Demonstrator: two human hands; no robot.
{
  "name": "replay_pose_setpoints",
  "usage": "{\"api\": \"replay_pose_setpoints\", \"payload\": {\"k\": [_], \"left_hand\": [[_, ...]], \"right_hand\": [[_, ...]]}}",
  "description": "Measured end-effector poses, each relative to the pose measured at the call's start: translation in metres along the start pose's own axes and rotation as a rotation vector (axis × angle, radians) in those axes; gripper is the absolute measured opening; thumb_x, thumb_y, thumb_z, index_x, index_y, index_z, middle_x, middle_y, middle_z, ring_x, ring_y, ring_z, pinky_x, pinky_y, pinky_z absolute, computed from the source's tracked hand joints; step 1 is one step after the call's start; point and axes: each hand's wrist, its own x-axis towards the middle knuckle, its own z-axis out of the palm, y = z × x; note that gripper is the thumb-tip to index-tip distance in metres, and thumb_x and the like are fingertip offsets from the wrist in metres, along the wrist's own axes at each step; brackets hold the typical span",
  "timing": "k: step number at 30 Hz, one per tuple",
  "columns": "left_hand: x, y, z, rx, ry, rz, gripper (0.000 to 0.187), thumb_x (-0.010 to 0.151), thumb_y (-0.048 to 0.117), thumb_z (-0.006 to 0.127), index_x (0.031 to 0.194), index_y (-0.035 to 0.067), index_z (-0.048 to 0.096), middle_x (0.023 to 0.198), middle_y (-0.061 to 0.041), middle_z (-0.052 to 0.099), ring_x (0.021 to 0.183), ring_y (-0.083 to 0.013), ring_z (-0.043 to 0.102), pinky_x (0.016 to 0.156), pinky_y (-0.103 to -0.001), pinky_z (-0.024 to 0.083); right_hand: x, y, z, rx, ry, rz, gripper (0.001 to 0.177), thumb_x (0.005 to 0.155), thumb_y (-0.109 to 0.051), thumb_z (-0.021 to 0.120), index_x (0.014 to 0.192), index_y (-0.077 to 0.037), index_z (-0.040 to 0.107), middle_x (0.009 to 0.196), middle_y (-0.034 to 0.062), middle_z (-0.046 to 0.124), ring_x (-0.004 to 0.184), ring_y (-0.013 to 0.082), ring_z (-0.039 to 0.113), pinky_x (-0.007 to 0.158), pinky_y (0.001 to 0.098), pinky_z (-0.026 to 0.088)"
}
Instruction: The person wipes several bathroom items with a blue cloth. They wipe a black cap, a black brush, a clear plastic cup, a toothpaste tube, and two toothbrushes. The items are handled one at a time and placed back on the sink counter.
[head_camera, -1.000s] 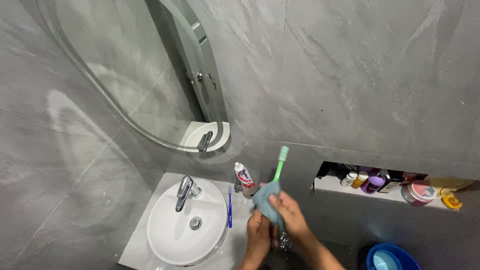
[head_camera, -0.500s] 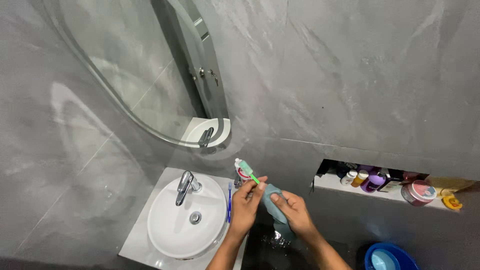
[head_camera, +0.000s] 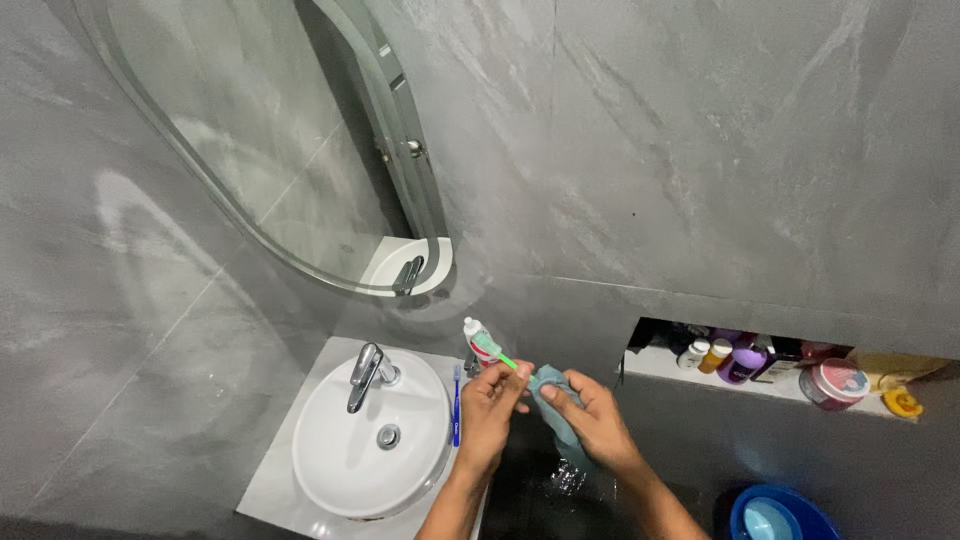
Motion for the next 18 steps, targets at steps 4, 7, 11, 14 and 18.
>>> {"api": "replay_pose_setpoints", "payload": {"k": [4, 7, 11, 14, 18], "left_hand": [[0.012, -0.002, -0.010, -0.148, 0.094, -0.041, 0.028, 0.094, 0.025, 0.069, 0.107, 0.001, 0.075, 0.090, -0.004, 0.073, 0.080, -0.0097, 0.067, 0.069, -0.026, 0.056], [0.015, 0.003, -0.023, -0.201, 0.142, -0.028, 0.029, 0.095, 0.026, 0.069, 0.107, 0.000, 0.075, 0.088, -0.004, 0.071, 0.077, -0.0096, 0.066, 0.069, -0.027, 0.058], [0.013, 0.002, -0.027, -0.194, 0.177, -0.038, 0.030, 0.096, 0.026, 0.070, 0.103, -0.003, 0.075, 0.083, -0.006, 0.070, 0.072, -0.0108, 0.065, 0.065, -0.027, 0.058], [0.012, -0.007, -0.013, -0.180, 0.146, -0.065, 0.028, 0.094, 0.025, 0.071, 0.102, -0.002, 0.074, 0.084, -0.004, 0.070, 0.072, -0.0108, 0.067, 0.064, -0.027, 0.058], [0.014, -0.018, -0.001, -0.215, 0.090, -0.060, 0.027, 0.096, 0.025, 0.071, 0.096, -0.002, 0.070, 0.083, -0.002, 0.069, 0.071, -0.0118, 0.069, 0.065, -0.028, 0.060]], "right_hand": [[-0.006, 0.024, -0.018, 0.014, -0.138, -0.055, 0.033, 0.095, -0.032, 0.069, 0.108, -0.002, 0.074, 0.071, 0.0003, 0.065, 0.059, 0.0076, 0.057, 0.051, 0.0240, 0.045], [-0.002, 0.036, -0.037, -0.051, -0.160, -0.022, 0.036, 0.093, -0.031, 0.069, 0.115, -0.003, 0.076, 0.081, 0.0043, 0.074, 0.065, 0.0119, 0.067, 0.057, 0.0256, 0.055], [0.006, 0.034, -0.060, -0.098, 0.137, 0.077, 0.043, 0.091, -0.033, 0.064, 0.128, -0.011, 0.069, 0.095, 0.0097, 0.078, 0.072, 0.0198, 0.075, 0.061, 0.0359, 0.060], [0.017, 0.018, -0.058, 0.066, 0.226, -0.094, 0.050, 0.094, -0.034, 0.059, 0.140, -0.013, 0.059, 0.104, 0.0116, 0.075, 0.082, 0.0209, 0.073, 0.071, 0.0364, 0.059], [0.011, 0.002, -0.017, 0.170, -0.046, -0.239, 0.047, 0.104, -0.028, 0.053, 0.145, -0.008, 0.061, 0.123, 0.0153, 0.071, 0.108, 0.0217, 0.066, 0.094, 0.0331, 0.052]]}}
